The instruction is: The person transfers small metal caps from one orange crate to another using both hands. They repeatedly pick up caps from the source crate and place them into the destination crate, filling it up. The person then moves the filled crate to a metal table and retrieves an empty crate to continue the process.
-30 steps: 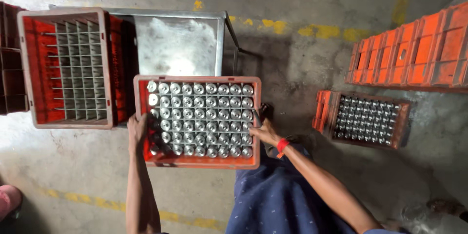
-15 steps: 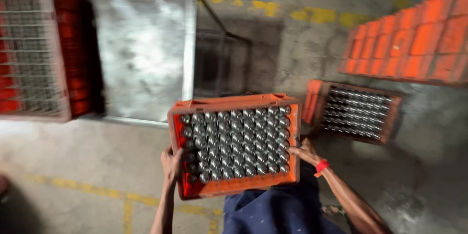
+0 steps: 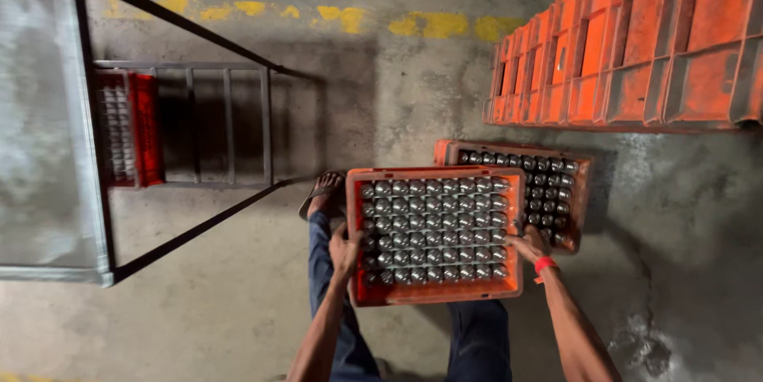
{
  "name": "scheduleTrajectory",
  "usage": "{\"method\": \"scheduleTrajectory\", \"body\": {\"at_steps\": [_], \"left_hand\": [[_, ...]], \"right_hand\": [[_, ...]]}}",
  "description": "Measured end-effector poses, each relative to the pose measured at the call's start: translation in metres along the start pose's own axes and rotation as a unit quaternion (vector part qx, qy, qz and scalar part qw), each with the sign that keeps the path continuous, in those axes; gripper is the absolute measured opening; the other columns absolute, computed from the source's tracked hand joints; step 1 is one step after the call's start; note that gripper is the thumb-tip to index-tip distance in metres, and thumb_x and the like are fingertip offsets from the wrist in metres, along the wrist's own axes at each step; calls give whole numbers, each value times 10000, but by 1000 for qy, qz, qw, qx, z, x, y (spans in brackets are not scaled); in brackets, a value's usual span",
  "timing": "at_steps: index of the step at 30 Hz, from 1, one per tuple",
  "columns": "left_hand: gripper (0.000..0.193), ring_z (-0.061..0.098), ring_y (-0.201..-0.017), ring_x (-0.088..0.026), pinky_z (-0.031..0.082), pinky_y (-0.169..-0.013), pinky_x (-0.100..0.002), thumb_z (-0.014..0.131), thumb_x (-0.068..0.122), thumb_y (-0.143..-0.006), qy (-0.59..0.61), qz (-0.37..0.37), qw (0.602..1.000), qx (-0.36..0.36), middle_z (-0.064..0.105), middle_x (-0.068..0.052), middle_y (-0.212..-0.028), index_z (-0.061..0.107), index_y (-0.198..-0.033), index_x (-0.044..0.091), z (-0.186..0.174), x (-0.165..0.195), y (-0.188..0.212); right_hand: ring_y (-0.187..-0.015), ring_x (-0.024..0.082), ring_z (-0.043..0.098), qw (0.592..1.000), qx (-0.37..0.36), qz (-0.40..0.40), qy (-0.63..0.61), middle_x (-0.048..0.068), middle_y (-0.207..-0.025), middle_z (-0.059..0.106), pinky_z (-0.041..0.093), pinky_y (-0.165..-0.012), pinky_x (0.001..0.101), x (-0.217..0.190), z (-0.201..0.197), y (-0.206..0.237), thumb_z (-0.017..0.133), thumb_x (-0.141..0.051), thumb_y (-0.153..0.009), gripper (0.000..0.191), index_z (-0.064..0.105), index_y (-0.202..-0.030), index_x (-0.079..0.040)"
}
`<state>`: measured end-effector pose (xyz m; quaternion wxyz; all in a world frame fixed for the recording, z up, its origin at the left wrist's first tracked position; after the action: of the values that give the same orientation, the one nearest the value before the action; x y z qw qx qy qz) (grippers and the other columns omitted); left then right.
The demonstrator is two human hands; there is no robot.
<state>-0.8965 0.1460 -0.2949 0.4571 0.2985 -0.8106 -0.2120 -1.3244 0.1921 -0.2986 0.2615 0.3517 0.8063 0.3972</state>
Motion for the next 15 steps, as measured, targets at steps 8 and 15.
{"method": "scheduleTrajectory", "body": {"at_steps": [8,15], "left_hand": [[601,709,-1054,-408,535,-918,-477,630,421,-798,-47,18,998,-45,747,-230,-1117,659,-1267,47,144,33,-25],[669,656,-1109,-452,502,-950,-515,635,501,-813,-128,45,984,-118,708,-265,-1148,585,-1295,40,207,68,1]], "right_hand": [[-1103,446,662,998,62,8,5,278,-1188,693,524,-946,506,55,-52,-90,842,-491,-629,768,687,-1160,41],[-1100,470,691,987,116,20,108,282,-1145,725,549,-933,548,105,-100,-91,684,-613,-799,679,723,-1179,-53]]}}
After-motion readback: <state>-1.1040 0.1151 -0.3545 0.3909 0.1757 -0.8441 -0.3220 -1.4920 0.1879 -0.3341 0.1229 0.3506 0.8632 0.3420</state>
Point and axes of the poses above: each hand's wrist, its own y-axis away from the middle knuckle, its own z-axis out of the palm, x = y × z, the point moved 6 cm from there along -y, towards the middle knuckle
